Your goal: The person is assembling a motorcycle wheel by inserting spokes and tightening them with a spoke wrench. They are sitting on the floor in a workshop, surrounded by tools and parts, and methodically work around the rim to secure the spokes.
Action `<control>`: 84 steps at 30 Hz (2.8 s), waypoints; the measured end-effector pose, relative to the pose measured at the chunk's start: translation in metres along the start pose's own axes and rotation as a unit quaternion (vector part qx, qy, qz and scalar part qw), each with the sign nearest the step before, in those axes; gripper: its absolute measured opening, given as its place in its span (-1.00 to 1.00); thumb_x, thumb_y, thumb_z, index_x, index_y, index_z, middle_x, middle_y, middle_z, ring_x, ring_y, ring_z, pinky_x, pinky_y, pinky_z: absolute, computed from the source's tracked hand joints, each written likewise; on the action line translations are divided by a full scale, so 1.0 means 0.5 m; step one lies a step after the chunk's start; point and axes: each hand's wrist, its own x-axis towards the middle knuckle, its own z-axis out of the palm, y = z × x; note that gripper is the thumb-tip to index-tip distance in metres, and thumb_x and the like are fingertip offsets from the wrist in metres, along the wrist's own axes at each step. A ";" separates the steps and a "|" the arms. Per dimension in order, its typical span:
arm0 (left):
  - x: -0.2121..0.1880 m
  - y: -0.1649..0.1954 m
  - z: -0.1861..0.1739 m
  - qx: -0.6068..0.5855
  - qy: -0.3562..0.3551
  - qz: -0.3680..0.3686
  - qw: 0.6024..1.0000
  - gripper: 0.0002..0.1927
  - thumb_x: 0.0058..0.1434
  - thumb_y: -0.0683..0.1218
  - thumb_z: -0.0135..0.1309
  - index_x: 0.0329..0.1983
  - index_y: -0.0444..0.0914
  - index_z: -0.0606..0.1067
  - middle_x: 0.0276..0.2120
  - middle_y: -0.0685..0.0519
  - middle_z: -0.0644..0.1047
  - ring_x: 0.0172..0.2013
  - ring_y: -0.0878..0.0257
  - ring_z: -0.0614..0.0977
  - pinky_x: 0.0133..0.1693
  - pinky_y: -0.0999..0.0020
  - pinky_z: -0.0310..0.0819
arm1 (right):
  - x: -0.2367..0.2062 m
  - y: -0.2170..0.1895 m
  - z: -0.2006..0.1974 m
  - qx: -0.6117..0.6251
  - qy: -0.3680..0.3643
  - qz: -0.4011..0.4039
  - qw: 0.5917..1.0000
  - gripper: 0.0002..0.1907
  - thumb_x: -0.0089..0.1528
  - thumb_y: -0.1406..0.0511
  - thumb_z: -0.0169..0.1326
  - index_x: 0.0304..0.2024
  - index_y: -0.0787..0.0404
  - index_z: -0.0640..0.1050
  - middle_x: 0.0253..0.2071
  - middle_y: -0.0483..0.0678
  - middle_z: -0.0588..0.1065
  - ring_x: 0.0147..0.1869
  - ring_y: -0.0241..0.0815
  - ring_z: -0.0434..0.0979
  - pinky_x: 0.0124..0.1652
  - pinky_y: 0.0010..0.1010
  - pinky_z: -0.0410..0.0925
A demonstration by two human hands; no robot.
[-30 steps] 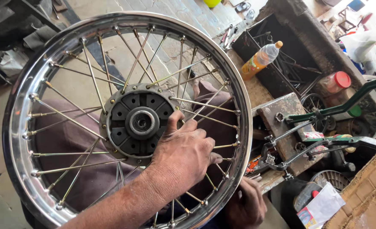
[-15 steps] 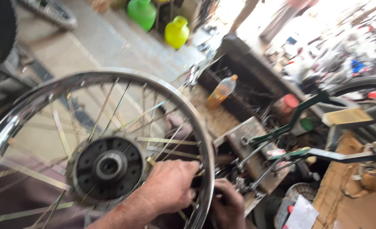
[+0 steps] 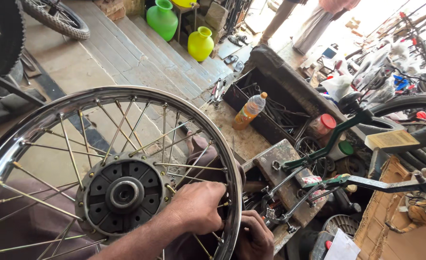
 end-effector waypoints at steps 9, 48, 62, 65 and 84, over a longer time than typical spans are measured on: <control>-0.017 -0.011 0.015 0.030 0.026 0.052 0.998 -0.66 0.06 -0.03 0.22 -0.13 -0.26 0.53 -0.16 -0.12 0.61 -0.03 -0.09 0.62 0.04 -0.01 0.47 | 0.005 0.021 -0.015 0.124 -0.061 0.024 0.990 -0.84 0.14 0.56 0.23 -0.21 0.39 0.64 -0.21 0.04 0.60 -0.13 -0.21 0.63 -0.18 -0.44 0.48; -0.241 -0.069 0.056 0.002 0.241 0.158 0.957 -0.87 0.18 -0.33 0.03 -0.23 -0.34 0.52 -0.27 -0.05 0.54 -0.24 0.12 0.65 -0.14 0.23 0.57 | -0.187 -0.045 0.020 -0.103 -0.010 -0.015 0.995 -0.75 0.10 0.52 0.24 -0.16 0.30 0.59 -0.13 0.04 0.60 -0.06 -0.19 0.68 -0.11 -0.52 0.48; -0.229 -0.048 0.142 -0.046 0.030 0.042 0.998 -0.67 0.21 -0.10 0.10 0.01 -0.31 0.45 -0.23 -0.10 0.51 -0.28 -0.09 0.66 -0.22 -0.01 0.56 | -0.168 -0.063 0.037 -0.116 0.049 -0.028 0.992 -0.80 0.11 0.51 0.28 -0.22 0.28 0.59 -0.22 0.00 0.61 -0.25 -0.31 0.63 -0.32 -0.57 0.43; -0.230 -0.048 0.139 -0.051 0.010 0.031 0.998 -0.78 0.28 -0.07 0.05 -0.08 -0.28 0.47 -0.23 -0.11 0.50 -0.26 -0.10 0.65 -0.21 -0.02 0.56 | -0.172 -0.062 0.037 -0.123 0.049 -0.018 0.991 -0.72 0.06 0.48 0.31 -0.17 0.32 0.59 -0.20 0.01 0.60 -0.28 -0.33 0.62 -0.34 -0.59 0.42; -0.228 -0.055 0.135 -0.064 -0.038 0.046 0.996 -0.64 0.25 -0.15 0.04 0.11 -0.30 0.37 -0.18 -0.12 0.45 -0.23 -0.04 0.65 -0.21 0.04 0.60 | -0.180 -0.055 0.036 -0.163 0.045 -0.063 0.984 -0.77 0.13 0.49 0.27 -0.17 0.26 0.58 -0.20 0.03 0.62 -0.13 -0.22 0.70 -0.20 -0.50 0.48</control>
